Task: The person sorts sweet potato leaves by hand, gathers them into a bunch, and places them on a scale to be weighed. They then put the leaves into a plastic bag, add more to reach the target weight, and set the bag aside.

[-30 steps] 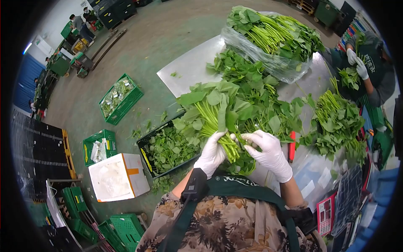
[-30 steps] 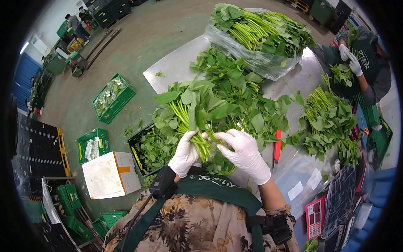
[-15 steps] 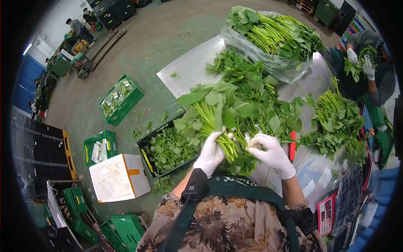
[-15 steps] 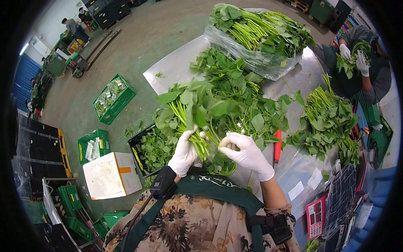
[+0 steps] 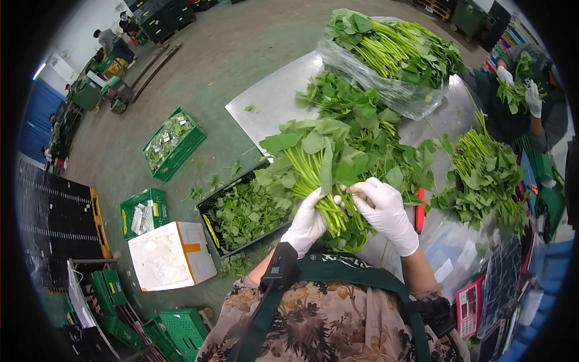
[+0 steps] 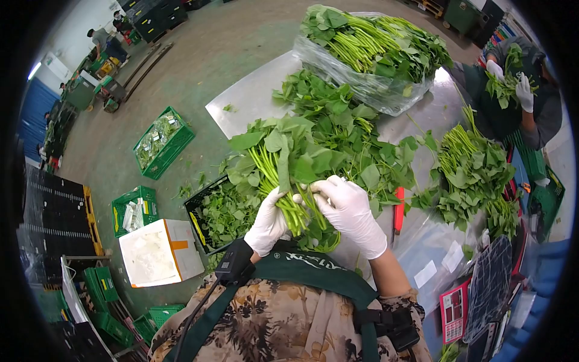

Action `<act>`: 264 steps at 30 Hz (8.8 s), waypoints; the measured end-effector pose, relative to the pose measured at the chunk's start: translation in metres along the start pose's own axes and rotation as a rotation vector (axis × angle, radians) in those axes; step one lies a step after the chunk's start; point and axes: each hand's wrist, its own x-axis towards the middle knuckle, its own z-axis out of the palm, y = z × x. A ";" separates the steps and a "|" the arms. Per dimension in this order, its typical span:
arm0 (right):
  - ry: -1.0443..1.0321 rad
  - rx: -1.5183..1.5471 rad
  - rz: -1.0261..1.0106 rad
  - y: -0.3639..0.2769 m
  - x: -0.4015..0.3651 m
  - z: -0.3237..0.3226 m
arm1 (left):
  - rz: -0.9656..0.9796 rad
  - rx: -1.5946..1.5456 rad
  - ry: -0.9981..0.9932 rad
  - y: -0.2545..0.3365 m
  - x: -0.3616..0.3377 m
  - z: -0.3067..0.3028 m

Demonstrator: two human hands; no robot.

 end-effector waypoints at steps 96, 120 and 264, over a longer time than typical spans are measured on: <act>-0.205 -0.472 0.486 0.117 0.029 0.079 | 0.118 -0.049 0.247 0.026 -0.005 -0.059; -0.251 -0.666 0.350 0.110 0.018 0.079 | 0.191 0.054 0.189 0.034 -0.011 -0.044; -0.297 1.290 0.163 0.023 0.002 -0.025 | 0.311 -0.101 -0.048 0.033 -0.002 -0.003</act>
